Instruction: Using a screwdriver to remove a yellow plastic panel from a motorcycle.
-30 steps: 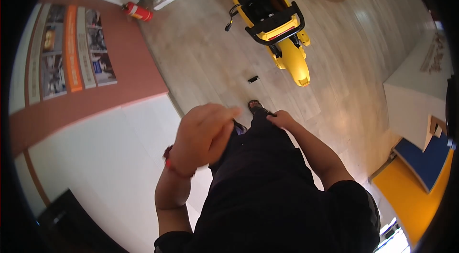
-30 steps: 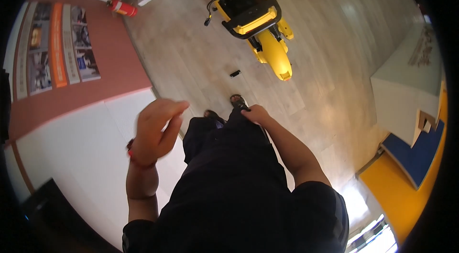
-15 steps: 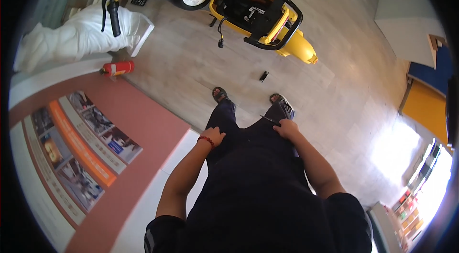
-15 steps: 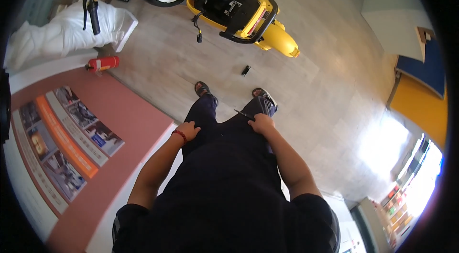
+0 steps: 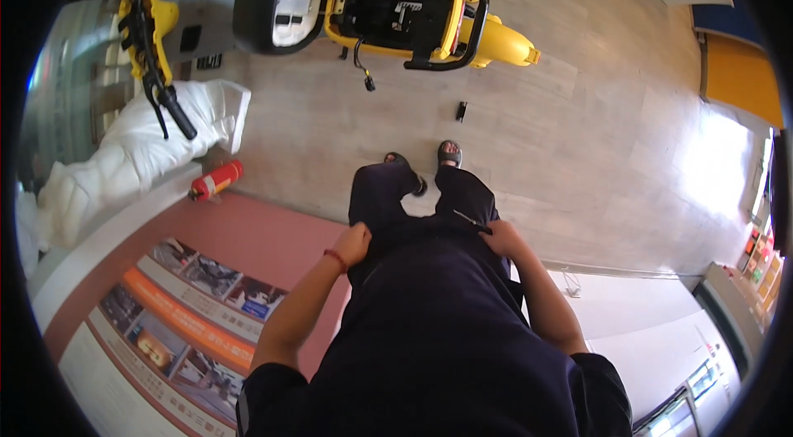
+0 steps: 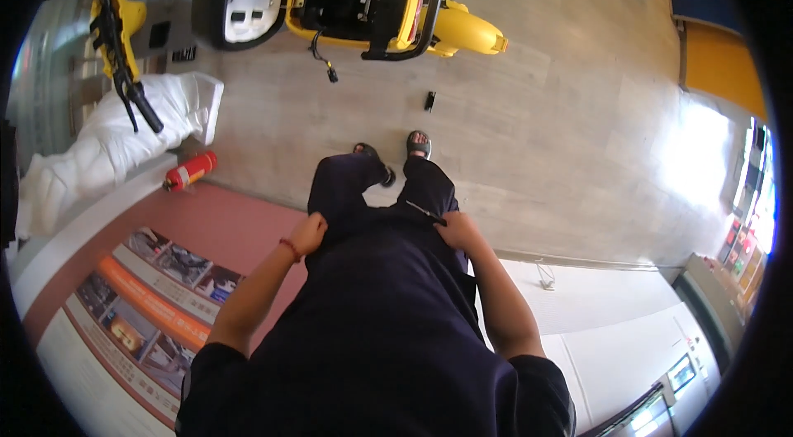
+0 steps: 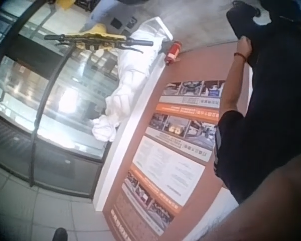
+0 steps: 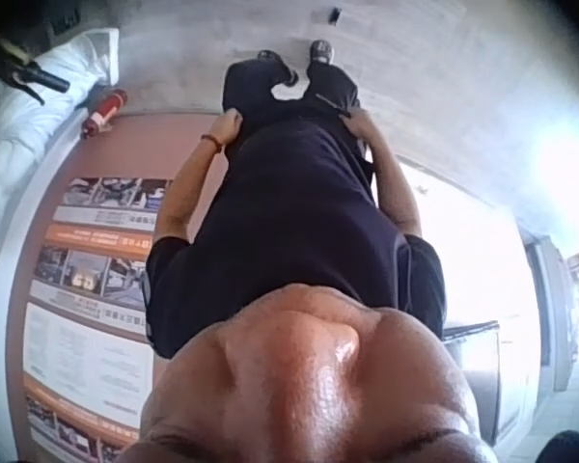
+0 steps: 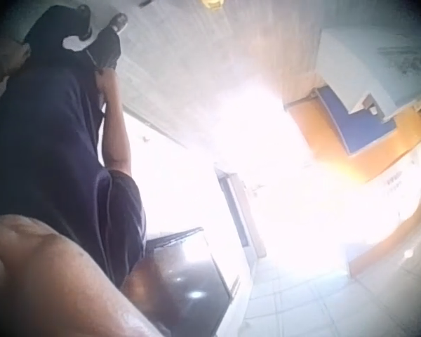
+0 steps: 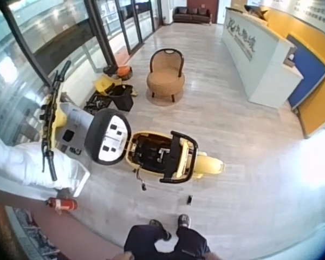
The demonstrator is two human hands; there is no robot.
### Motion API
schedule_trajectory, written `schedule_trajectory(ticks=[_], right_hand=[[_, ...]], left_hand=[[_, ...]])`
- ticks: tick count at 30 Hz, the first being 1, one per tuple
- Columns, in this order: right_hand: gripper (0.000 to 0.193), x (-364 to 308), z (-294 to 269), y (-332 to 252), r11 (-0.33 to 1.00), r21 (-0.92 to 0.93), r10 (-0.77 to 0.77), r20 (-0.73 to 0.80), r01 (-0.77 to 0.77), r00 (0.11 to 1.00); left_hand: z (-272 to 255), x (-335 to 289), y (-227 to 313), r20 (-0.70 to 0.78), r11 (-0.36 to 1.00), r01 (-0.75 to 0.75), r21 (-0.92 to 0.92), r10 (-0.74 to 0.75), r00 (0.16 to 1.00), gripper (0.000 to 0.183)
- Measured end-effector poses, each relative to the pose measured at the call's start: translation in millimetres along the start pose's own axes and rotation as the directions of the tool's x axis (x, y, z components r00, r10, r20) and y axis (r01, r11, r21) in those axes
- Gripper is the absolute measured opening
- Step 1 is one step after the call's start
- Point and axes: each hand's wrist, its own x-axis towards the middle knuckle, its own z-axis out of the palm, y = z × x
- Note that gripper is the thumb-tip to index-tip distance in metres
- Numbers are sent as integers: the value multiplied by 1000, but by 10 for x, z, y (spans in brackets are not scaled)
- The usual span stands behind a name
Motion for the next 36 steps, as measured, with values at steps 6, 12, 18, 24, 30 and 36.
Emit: schedule_trajectory(ticks=[6,12,18,24,30,36], right_hand=[[32,-423,73,-364,956,283,74,34,-80,997],[32,-570,848,-900,853,478,113,221,-209,969],[30,-771,1273,-1514,686,651,93,364,-325,927],[35,-469,1277,-1203,763,634,-158,372,-126,914],[25,909,778,-106,756,650,125,-41,-69,991],[14,2369,121,280,468,844,179,-382,262,907]], left_hand=[[-1004,-368,166,375,989,-143,21,125,919,18],[-1638,148,-464,686,931,-319,175,117,718,16],[-2114,328,-452,796,904,-378,201,75,601,16],[-1933,769,-198,879,831,-493,258,10,477,17],[-964,2165,469,694,791,-606,89,387,607,14],[131,3650,1046,410,763,-636,-117,620,669,18]])
